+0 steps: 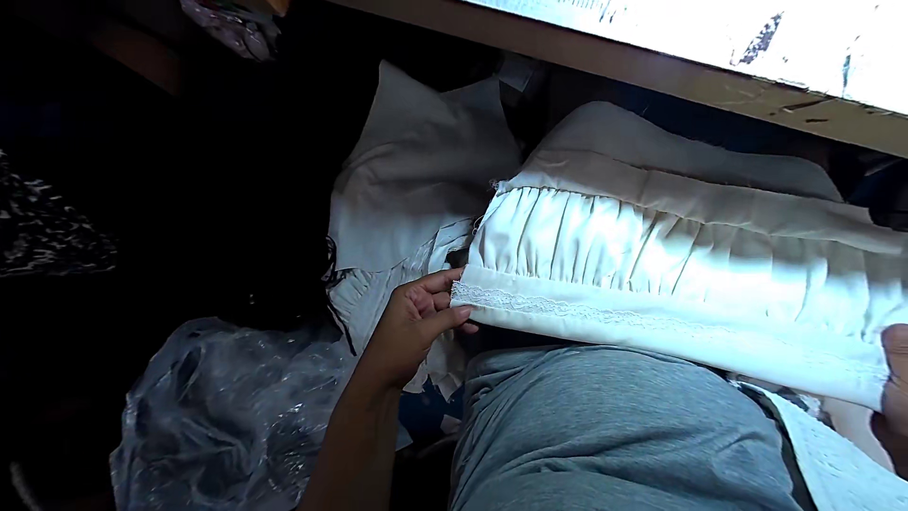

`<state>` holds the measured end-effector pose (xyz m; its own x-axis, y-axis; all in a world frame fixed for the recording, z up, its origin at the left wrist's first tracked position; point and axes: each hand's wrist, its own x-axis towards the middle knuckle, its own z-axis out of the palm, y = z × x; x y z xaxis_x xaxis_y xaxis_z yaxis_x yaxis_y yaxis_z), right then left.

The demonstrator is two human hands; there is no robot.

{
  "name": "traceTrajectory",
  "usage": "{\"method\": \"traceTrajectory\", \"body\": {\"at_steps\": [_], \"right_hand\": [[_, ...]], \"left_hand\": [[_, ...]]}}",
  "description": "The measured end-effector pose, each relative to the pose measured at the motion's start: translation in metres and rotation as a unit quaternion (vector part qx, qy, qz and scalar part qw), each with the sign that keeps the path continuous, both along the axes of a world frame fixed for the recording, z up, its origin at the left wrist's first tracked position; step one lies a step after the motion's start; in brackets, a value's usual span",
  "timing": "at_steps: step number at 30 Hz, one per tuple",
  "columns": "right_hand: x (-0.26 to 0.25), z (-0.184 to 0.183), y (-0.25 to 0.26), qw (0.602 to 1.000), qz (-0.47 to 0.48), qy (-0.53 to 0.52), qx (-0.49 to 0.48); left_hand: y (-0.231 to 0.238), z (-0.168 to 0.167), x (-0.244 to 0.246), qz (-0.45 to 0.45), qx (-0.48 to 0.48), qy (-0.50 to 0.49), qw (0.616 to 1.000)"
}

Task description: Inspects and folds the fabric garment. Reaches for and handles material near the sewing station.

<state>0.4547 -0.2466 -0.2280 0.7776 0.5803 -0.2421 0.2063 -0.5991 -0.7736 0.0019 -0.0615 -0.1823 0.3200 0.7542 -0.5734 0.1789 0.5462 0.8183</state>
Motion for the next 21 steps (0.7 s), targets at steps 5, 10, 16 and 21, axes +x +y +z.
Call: {"method": "traceTrajectory", "body": {"at_steps": [5,10,16,21], "right_hand": [[-0.009,0.015,0.007,0.992,-0.069,0.082,-0.066],[-0.006,0.006,0.005,0.995,-0.076,0.068,-0.022],[-0.019,-0.027,-0.012,0.998,-0.044,-0.042,-0.018],[-0.002,-0.010,-0.018,0.994,0.010,-0.040,-0.104]], "left_hand": [[0.004,-0.017,0.005,0.023,-0.065,0.019,0.997],[0.005,-0.032,0.051,0.053,0.067,0.193,0.978],[0.003,-0.070,0.049,0.029,0.306,0.223,0.925],[0.007,-0.072,0.011,-0.037,0.284,0.268,0.920]]}}
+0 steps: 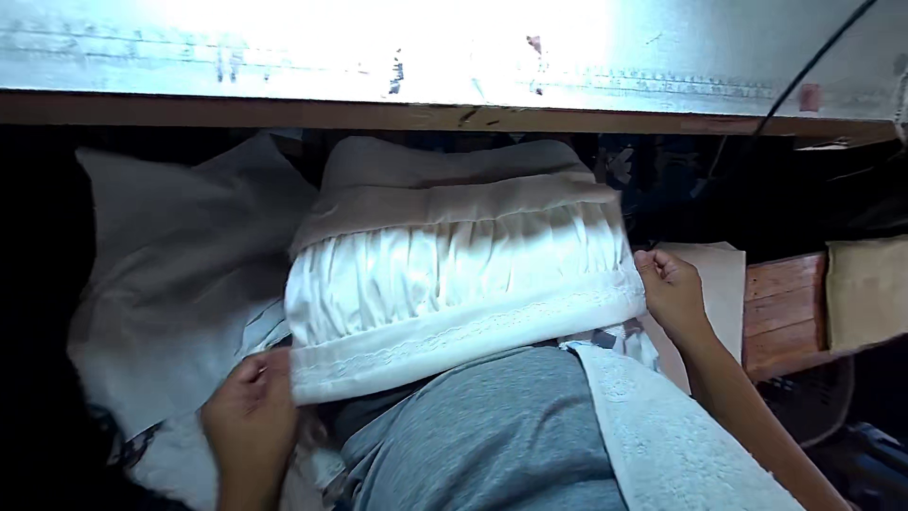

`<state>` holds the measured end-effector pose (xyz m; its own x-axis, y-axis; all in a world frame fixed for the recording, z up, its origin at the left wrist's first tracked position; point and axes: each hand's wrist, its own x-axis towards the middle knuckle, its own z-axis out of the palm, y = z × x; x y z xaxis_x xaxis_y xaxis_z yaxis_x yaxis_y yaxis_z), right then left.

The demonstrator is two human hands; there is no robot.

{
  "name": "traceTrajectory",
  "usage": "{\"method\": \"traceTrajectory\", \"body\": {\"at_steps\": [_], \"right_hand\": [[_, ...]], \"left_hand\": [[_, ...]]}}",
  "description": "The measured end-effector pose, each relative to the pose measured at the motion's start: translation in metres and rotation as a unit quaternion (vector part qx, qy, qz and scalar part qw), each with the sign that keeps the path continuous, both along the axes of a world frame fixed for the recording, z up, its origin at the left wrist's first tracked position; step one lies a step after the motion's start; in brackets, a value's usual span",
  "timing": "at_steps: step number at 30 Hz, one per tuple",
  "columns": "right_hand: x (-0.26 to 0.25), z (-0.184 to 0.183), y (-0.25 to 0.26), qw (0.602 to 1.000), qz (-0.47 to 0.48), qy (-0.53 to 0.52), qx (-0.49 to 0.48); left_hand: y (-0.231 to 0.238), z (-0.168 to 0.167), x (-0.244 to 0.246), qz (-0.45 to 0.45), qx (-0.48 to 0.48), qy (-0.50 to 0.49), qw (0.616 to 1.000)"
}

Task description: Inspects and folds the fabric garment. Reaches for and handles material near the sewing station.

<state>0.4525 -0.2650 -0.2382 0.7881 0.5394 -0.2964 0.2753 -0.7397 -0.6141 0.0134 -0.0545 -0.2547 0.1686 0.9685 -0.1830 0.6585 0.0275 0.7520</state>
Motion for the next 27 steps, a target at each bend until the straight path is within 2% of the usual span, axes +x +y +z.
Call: {"method": "traceTrajectory", "body": {"at_steps": [2,4,6,8,12,19,23,27], "right_hand": [[0.012,0.018,-0.005,0.997,0.045,-0.058,0.003],[0.018,0.034,-0.010,0.987,0.125,-0.084,0.052],[0.016,0.042,-0.009,0.971,0.211,-0.039,0.108],[0.011,0.040,-0.008,0.955,0.273,0.032,0.115],[0.010,0.027,-0.012,0.951,0.294,0.083,0.058],[0.012,0.025,-0.016,0.948,0.275,0.140,0.079],[0.013,0.022,-0.019,0.948,0.289,0.108,0.072],[0.009,0.026,-0.020,0.952,0.275,0.083,0.109]], "left_hand": [[0.003,0.004,-0.015,-0.024,0.042,0.037,0.998],[0.002,0.014,-0.016,-0.104,0.120,0.019,0.987],[-0.002,0.022,-0.006,-0.227,0.128,-0.031,0.965],[-0.009,0.027,0.009,-0.295,0.092,-0.047,0.950],[-0.008,0.026,0.013,-0.310,0.064,-0.022,0.948],[-0.009,0.039,0.033,-0.332,0.061,-0.012,0.941],[-0.014,0.040,0.043,-0.329,0.081,0.012,0.941],[-0.016,0.041,0.044,-0.314,0.096,-0.007,0.944]]}}
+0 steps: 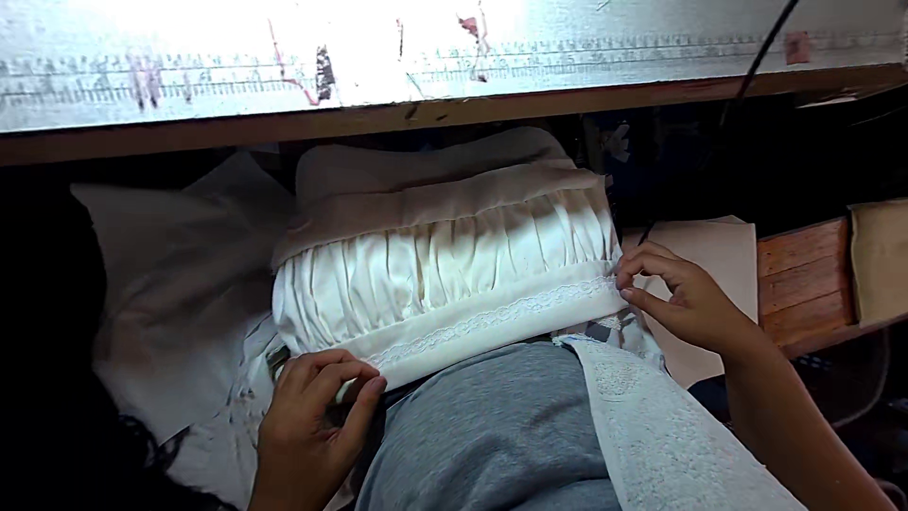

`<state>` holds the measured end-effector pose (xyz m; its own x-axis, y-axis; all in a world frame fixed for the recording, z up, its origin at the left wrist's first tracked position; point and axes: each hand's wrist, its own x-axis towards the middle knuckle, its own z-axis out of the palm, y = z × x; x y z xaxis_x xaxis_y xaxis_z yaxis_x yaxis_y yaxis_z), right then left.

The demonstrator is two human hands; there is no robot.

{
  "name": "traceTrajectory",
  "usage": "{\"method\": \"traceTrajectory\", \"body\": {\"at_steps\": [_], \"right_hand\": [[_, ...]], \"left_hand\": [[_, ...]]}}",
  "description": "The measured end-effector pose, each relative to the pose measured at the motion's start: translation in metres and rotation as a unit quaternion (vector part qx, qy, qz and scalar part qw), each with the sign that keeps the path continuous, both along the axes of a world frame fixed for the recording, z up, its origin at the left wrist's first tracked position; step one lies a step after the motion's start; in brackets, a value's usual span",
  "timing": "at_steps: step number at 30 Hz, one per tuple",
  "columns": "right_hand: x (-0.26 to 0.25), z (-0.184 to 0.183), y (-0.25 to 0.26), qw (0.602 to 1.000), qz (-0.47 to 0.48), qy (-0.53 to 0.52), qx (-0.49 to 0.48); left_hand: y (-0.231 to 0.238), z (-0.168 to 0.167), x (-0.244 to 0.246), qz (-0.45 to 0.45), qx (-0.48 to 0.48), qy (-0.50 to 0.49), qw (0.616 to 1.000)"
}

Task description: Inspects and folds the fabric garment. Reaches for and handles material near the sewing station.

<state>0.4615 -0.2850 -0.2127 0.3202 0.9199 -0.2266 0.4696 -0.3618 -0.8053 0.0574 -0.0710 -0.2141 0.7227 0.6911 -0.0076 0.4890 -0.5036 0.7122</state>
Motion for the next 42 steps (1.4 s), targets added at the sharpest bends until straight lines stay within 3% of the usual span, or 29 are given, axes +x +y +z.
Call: {"method": "traceTrajectory", "body": {"at_steps": [5,14,21,42], "right_hand": [[-0.020,0.007,0.015,0.999,0.002,-0.003,0.054],[-0.029,0.003,0.022,0.997,0.035,-0.060,0.020],[-0.030,0.008,0.028,0.991,0.076,-0.102,-0.036],[-0.031,0.011,0.032,0.986,0.095,-0.137,-0.012]], "left_hand": [[-0.009,-0.003,0.003,0.016,0.033,-0.018,0.999],[-0.018,-0.009,-0.003,0.076,0.039,-0.027,0.996],[-0.014,-0.008,0.006,0.075,0.030,0.032,0.996],[-0.016,-0.014,-0.002,0.088,0.039,-0.045,0.994]]}}
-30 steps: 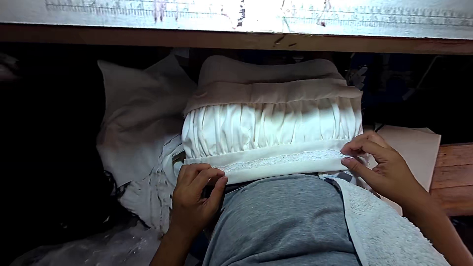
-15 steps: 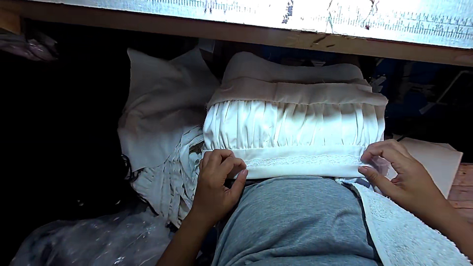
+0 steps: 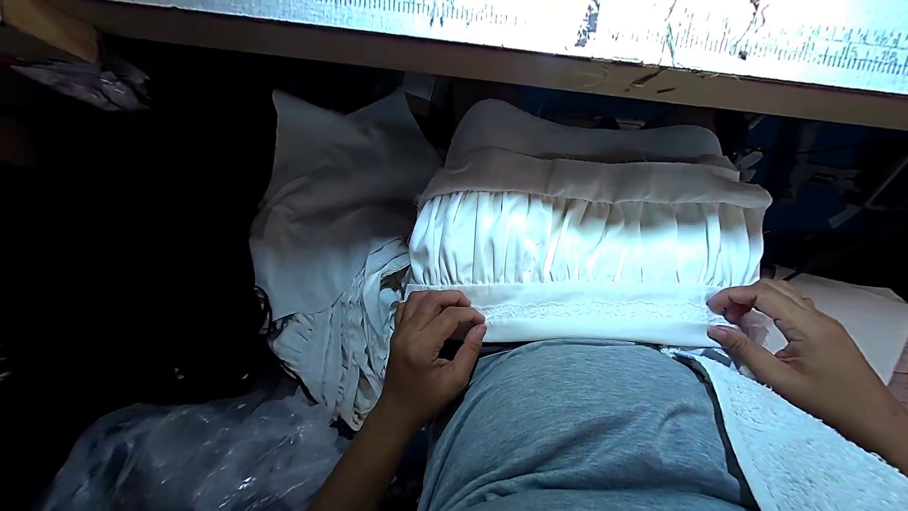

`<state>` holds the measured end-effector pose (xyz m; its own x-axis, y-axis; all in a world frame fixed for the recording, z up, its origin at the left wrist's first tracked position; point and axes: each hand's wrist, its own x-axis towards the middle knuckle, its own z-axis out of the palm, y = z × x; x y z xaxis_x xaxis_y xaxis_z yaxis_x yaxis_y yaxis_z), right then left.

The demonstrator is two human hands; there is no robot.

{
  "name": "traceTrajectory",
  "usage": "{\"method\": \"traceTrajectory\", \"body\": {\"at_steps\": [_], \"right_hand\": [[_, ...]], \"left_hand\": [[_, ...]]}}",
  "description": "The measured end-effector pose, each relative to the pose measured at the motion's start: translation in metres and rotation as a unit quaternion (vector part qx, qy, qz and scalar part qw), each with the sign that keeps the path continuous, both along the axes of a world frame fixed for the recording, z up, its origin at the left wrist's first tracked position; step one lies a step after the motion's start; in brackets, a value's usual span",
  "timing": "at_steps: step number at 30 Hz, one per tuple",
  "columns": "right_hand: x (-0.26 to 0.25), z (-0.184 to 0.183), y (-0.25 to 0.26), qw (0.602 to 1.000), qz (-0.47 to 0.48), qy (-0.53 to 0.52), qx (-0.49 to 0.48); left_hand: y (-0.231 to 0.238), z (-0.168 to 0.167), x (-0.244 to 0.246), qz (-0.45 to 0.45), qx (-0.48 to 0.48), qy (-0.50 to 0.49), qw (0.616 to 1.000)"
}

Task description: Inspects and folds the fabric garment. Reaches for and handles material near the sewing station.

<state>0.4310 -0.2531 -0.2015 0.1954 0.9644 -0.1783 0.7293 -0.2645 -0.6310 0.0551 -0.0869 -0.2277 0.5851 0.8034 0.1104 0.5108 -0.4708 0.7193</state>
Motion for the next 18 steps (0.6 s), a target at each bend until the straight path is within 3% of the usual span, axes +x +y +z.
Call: {"method": "traceTrajectory", "body": {"at_steps": [7,11,15,18], "right_hand": [[0.003,-0.006,-0.006,0.996,-0.037,0.073,0.020],[0.006,-0.028,-0.013,0.989,-0.100,0.103,0.046],[0.007,-0.040,-0.018,0.987,-0.160,-0.017,0.002],[0.002,-0.038,-0.018,0.965,-0.251,-0.002,-0.081]], "left_hand": [[0.006,-0.010,-0.020,0.078,0.014,0.039,0.996],[0.012,-0.021,-0.033,0.165,-0.101,0.054,0.980],[0.020,-0.027,-0.038,0.260,-0.332,-0.004,0.907],[0.028,-0.019,-0.040,0.315,-0.467,-0.073,0.823]]}}
